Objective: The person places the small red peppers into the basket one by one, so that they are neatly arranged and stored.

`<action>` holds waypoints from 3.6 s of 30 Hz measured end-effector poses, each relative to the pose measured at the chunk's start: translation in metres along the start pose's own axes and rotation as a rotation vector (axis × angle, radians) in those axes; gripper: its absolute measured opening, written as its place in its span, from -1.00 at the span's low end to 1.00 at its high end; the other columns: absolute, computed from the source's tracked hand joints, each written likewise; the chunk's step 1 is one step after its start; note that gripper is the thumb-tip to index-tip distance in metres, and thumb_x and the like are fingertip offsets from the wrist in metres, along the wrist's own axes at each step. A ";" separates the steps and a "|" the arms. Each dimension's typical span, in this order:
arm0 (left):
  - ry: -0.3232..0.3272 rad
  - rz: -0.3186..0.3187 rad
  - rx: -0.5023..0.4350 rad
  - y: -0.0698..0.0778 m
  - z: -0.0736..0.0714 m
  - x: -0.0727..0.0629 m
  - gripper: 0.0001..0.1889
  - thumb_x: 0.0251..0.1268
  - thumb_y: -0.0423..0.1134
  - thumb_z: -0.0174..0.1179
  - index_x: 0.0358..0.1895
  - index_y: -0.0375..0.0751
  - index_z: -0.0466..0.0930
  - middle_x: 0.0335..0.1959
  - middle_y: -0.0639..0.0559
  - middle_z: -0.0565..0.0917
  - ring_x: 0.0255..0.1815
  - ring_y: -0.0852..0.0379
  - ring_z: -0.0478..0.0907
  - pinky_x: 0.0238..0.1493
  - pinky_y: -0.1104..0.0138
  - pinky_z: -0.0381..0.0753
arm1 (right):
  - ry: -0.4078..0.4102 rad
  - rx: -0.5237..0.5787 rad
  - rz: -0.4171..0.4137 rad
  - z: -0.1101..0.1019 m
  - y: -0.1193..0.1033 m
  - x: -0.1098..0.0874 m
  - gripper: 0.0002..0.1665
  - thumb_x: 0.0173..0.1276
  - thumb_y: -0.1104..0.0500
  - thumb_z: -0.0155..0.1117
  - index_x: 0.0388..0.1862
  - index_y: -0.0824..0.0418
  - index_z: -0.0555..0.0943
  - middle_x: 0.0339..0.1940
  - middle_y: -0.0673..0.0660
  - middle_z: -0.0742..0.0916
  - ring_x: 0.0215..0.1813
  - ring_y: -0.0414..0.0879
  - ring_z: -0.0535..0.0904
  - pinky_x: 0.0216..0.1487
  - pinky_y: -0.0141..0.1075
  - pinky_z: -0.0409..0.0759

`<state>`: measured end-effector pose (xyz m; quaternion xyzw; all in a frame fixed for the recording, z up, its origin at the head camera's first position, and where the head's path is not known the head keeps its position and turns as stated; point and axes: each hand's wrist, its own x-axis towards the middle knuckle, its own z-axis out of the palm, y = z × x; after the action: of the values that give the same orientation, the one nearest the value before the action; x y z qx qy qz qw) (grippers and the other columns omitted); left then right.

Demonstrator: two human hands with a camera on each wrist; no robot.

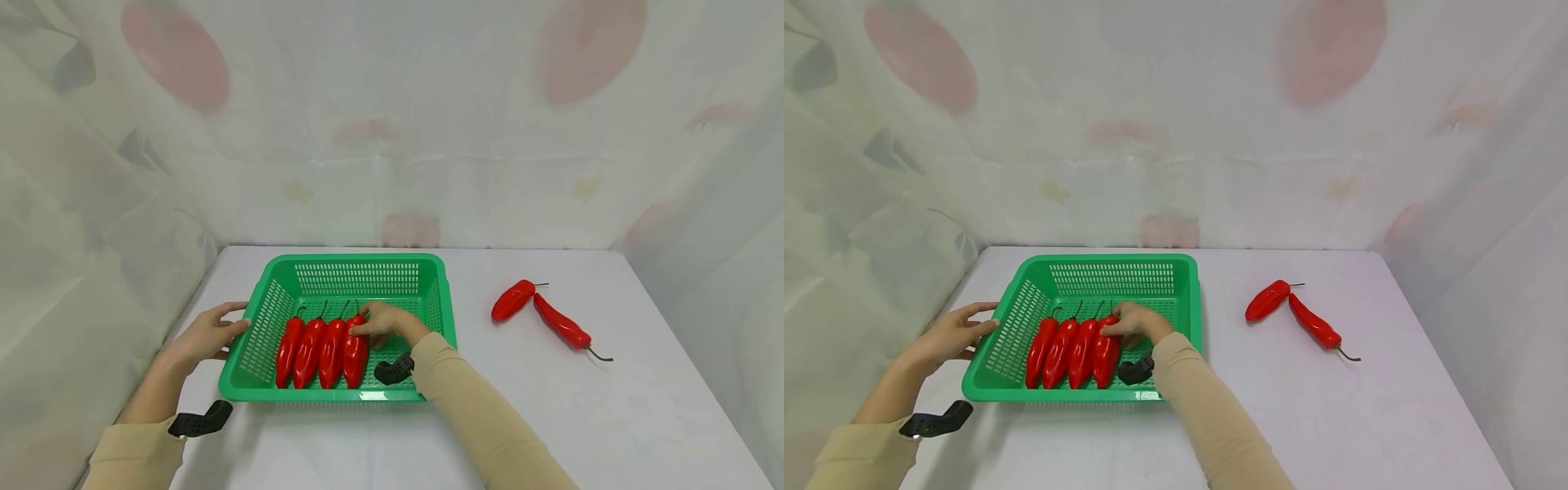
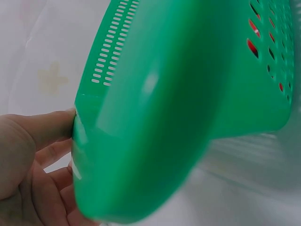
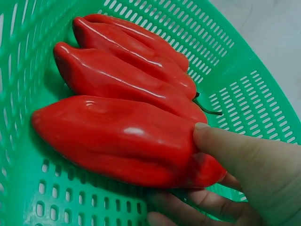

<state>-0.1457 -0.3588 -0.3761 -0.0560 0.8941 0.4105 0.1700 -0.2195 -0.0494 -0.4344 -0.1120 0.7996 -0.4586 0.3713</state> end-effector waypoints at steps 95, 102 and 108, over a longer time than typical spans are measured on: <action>-0.013 0.013 -0.006 0.002 -0.002 -0.001 -0.32 0.39 -0.02 -0.04 0.41 -0.31 -0.03 -0.01 -0.40 0.53 -0.29 0.03 0.61 -0.28 0.13 0.64 | 0.532 -0.335 -0.573 -0.052 -0.011 -0.088 -0.55 0.30 0.05 0.20 0.14 0.16 0.49 0.08 0.10 0.59 0.04 -0.01 0.53 0.00 -0.20 0.54; -0.012 0.006 -0.007 0.000 -0.001 -0.001 -0.32 0.39 -0.02 -0.04 0.41 -0.32 -0.03 -0.03 -0.38 0.54 -0.30 0.03 0.61 -0.29 0.13 0.64 | 0.598 -0.288 -0.615 -0.060 0.000 -0.101 -0.56 0.30 0.09 0.21 0.14 0.14 0.47 0.07 0.05 0.57 0.07 -0.03 0.50 -0.01 -0.17 0.54; -0.006 0.001 -0.004 -0.001 -0.001 0.000 -0.32 0.39 -0.02 -0.03 0.41 -0.32 -0.03 -0.04 -0.37 0.55 -0.31 0.05 0.61 -0.30 0.13 0.64 | 0.680 -0.273 -0.658 -0.071 0.013 -0.105 -0.55 0.27 0.13 0.24 0.13 0.18 0.47 0.07 0.06 0.58 0.06 -0.05 0.50 -0.02 -0.22 0.56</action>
<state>-0.1454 -0.3597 -0.3760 -0.0548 0.8929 0.4124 0.1723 -0.1930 0.0582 -0.3716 -0.2500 0.8505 -0.4531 -0.0934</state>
